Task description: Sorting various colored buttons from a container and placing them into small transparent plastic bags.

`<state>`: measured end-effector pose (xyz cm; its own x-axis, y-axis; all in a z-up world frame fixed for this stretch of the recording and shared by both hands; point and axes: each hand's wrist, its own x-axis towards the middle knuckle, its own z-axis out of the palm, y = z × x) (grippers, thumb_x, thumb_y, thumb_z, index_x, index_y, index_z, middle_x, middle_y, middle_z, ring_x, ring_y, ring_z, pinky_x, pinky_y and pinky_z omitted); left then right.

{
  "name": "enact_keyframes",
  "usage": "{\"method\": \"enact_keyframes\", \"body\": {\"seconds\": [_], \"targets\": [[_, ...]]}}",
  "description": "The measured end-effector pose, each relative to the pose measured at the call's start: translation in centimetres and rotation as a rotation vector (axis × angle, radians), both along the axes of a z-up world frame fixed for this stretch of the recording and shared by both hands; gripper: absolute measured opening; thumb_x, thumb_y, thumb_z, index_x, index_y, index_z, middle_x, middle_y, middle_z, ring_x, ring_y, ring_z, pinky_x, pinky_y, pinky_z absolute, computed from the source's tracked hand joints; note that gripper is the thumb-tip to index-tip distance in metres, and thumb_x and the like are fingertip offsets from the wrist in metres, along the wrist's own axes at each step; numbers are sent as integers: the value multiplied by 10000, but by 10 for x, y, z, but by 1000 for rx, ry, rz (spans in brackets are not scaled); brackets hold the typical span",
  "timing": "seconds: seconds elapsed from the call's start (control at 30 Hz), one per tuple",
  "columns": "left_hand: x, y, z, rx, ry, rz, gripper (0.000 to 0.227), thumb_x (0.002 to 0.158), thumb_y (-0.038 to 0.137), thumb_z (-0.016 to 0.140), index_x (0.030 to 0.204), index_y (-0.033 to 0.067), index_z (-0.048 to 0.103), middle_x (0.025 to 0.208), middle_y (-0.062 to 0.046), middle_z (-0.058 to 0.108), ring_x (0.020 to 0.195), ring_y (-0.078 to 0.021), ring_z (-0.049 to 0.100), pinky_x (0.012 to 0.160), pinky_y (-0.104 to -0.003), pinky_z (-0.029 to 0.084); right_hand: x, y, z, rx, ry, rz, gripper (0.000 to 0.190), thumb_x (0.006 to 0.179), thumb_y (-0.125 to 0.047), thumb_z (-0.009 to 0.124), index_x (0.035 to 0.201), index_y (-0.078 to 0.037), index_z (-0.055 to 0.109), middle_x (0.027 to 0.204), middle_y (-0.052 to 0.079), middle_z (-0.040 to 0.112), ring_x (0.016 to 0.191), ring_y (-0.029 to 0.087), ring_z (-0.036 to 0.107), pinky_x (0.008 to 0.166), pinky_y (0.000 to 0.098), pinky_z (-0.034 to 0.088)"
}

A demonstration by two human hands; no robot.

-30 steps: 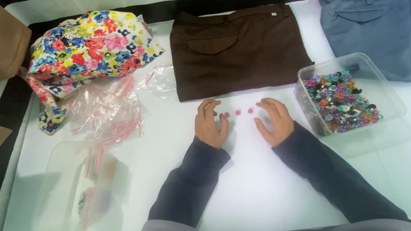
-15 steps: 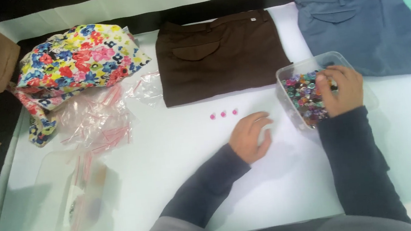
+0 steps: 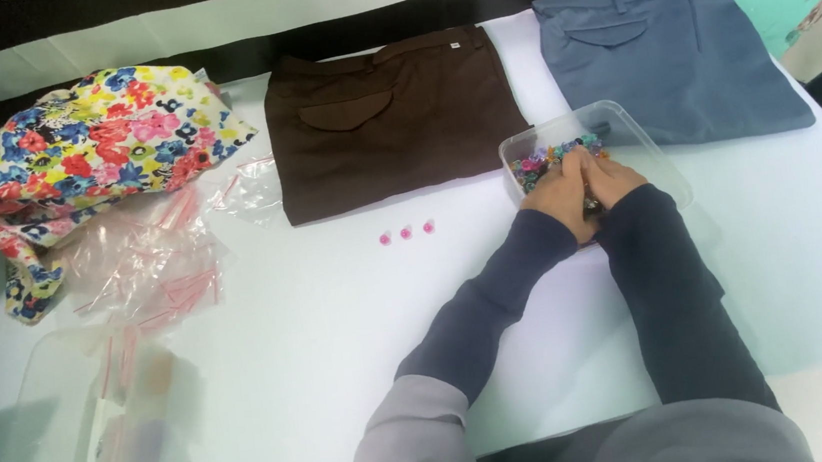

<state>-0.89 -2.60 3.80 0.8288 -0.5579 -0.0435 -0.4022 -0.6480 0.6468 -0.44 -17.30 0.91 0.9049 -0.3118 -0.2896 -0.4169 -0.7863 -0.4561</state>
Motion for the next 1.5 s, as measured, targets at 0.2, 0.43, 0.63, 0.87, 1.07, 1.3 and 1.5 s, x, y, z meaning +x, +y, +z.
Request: {"method": "enact_keyframes", "body": {"seconds": [0.2,0.43,0.63,0.87,1.07,1.3,1.5], "targets": [[16,-42,-59,408,-204,209,881,645,447,874,1324,100,433,1363,-236,593,1256,-382,598,926,-456,545,-19,39,70,146,120,-21,1061,898,-959,82,1583,-219,413,1654,117,342,1528,339,271,1289,461,130],[11,-48,-49,507,-165,201,956,689,486,825,1465,99,422,1482,-285,514,1318,-441,557,977,-424,504,-4,15,28,54,127,119,1062,912,-948,43,1625,-214,323,1676,128,300,1545,337,245,1291,446,109],[14,-46,-70,508,-374,217,592,798,358,648,1244,-22,566,1086,-236,621,925,-346,621,698,-390,418,-3,21,20,5,88,157,956,919,-943,86,1575,-317,388,1575,153,459,1433,362,448,1224,433,291],[15,-45,-76,421,-473,225,225,878,227,527,967,60,648,829,-102,622,732,-244,593,592,-372,383,3,14,3,-79,66,179,858,963,-892,120,1507,-309,435,1515,168,527,1382,356,522,1176,455,349],[25,-60,-104,342,-502,294,170,878,162,502,884,74,648,735,-113,616,679,-268,624,520,-389,405,9,5,-22,-169,10,151,876,998,-870,57,1414,-277,550,1420,179,616,1332,360,567,1144,467,375],[19,-54,-97,247,-484,301,135,869,139,535,842,85,655,660,-118,635,607,-274,663,473,-385,476,8,5,-23,-261,-58,130,848,1040,-779,149,1152,-156,714,1168,199,753,1171,416,672,1046,508,474],[27,-55,-105,254,-449,371,121,876,130,538,867,102,656,685,-80,667,625,-245,702,489,-375,510,22,-19,-56,-225,-286,131,755,1084,-732,383,881,-62,665,843,225,720,940,463,706,876,521,533]]}}
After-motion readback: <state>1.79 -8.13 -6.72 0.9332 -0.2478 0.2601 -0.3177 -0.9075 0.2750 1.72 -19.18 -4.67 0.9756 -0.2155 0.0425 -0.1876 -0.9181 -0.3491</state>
